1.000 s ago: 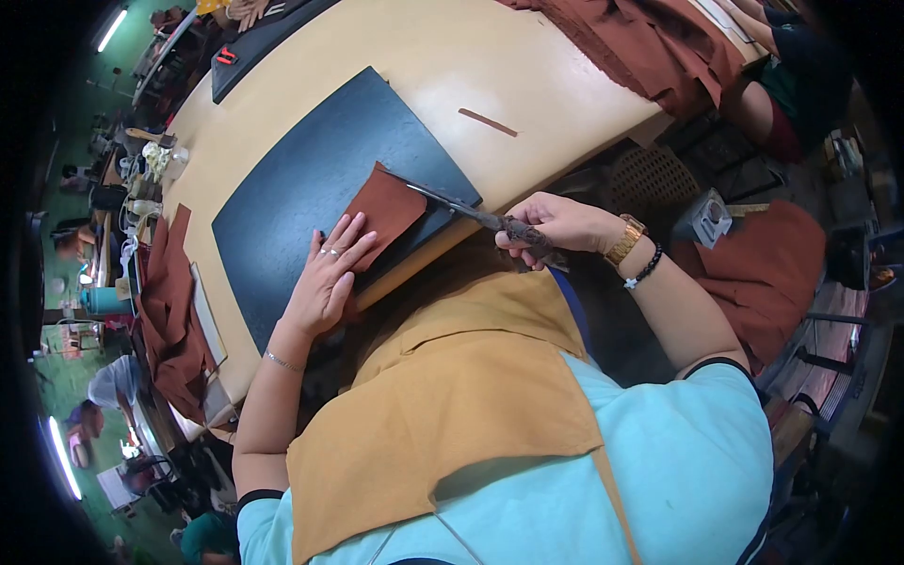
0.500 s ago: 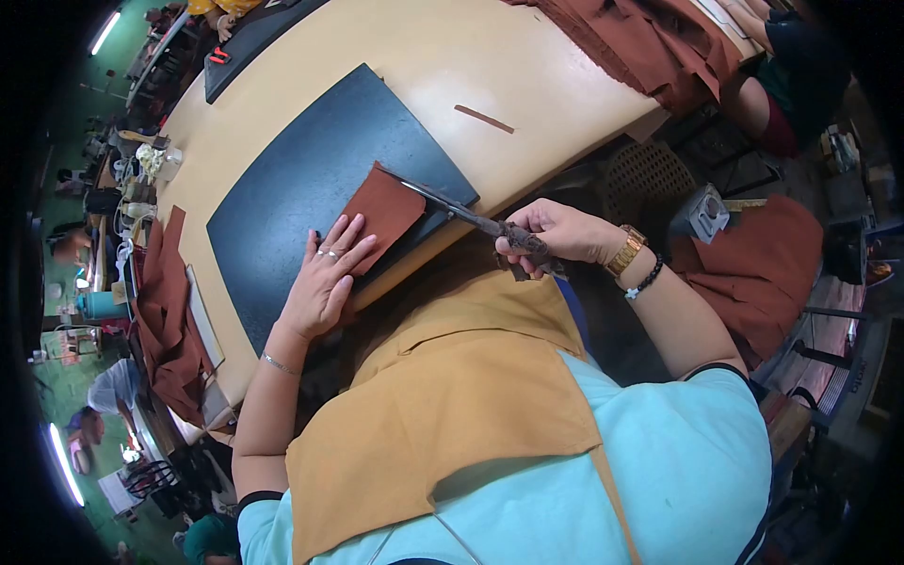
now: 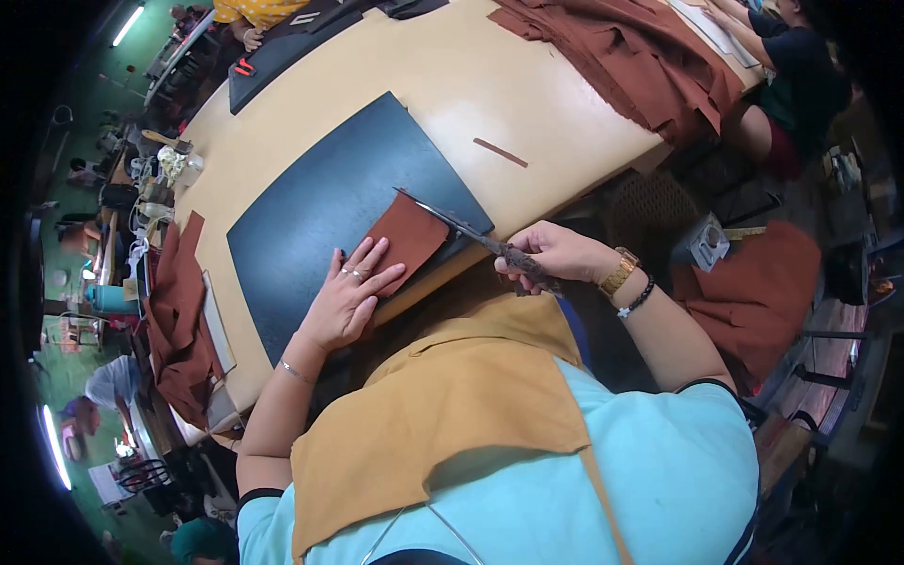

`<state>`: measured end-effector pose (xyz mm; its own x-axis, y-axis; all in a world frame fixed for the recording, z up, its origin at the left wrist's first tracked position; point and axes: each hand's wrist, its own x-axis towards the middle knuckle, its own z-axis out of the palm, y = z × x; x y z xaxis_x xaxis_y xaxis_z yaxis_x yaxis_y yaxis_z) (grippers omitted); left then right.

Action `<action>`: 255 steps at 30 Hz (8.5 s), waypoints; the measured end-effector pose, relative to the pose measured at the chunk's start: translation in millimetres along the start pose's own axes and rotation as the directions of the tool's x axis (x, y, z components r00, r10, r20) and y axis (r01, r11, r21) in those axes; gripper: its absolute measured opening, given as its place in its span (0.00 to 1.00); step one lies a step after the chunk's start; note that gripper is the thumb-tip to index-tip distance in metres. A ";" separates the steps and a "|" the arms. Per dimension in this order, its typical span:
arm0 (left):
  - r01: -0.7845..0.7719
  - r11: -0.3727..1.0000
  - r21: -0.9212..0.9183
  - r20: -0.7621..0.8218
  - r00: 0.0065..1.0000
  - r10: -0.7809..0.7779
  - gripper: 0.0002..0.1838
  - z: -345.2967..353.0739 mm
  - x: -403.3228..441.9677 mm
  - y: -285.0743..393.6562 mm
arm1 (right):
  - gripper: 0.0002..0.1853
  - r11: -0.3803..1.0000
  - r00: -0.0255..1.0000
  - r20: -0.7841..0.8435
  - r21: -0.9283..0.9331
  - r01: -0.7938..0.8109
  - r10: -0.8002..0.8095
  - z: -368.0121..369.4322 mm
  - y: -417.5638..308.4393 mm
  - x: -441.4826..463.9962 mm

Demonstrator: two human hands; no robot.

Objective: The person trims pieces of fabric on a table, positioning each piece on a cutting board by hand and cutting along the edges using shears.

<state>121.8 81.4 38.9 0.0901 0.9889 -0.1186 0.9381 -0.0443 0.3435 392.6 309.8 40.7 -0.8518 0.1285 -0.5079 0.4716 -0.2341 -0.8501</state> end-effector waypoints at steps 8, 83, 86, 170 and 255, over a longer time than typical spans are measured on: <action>0.023 0.997 -0.076 -0.007 1.000 -0.024 0.28 -0.6 -1.0 1.0 | 0.12 0.999 1.000 -0.007 -0.034 0.008 -0.008 -6.1 -2.4 -3.0; -0.726 0.140 -0.674 -0.542 0.614 0.573 0.13 -94.0 16.9 168.5 | 0.17 0.356 0.580 -0.508 -0.861 -0.363 -0.637 -161.6 -22.1 47.3; -0.694 0.007 -0.720 -0.491 0.516 0.702 0.11 -83.7 29.6 192.2 | 0.14 0.240 0.559 -0.549 -0.812 -0.532 -0.621 -195.2 -27.0 50.1; -0.085 0.394 -0.915 0.059 0.939 0.340 0.26 -15.2 1.9 92.9 | 0.15 0.701 0.685 0.447 -0.162 0.695 -0.575 132.6 -73.8 35.8; 0.291 0.951 -0.102 -0.867 0.442 -0.228 0.10 -135.3 -142.4 -75.7 | 0.06 0.712 0.861 0.027 -0.550 0.437 -0.508 16.7 -140.3 -73.7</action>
<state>-7.3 -36.8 155.9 -0.4643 0.5709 0.6771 0.8845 0.2603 0.3871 385.4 317.1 199.8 -0.9790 0.2039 -0.0019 0.0891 0.4191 -0.9036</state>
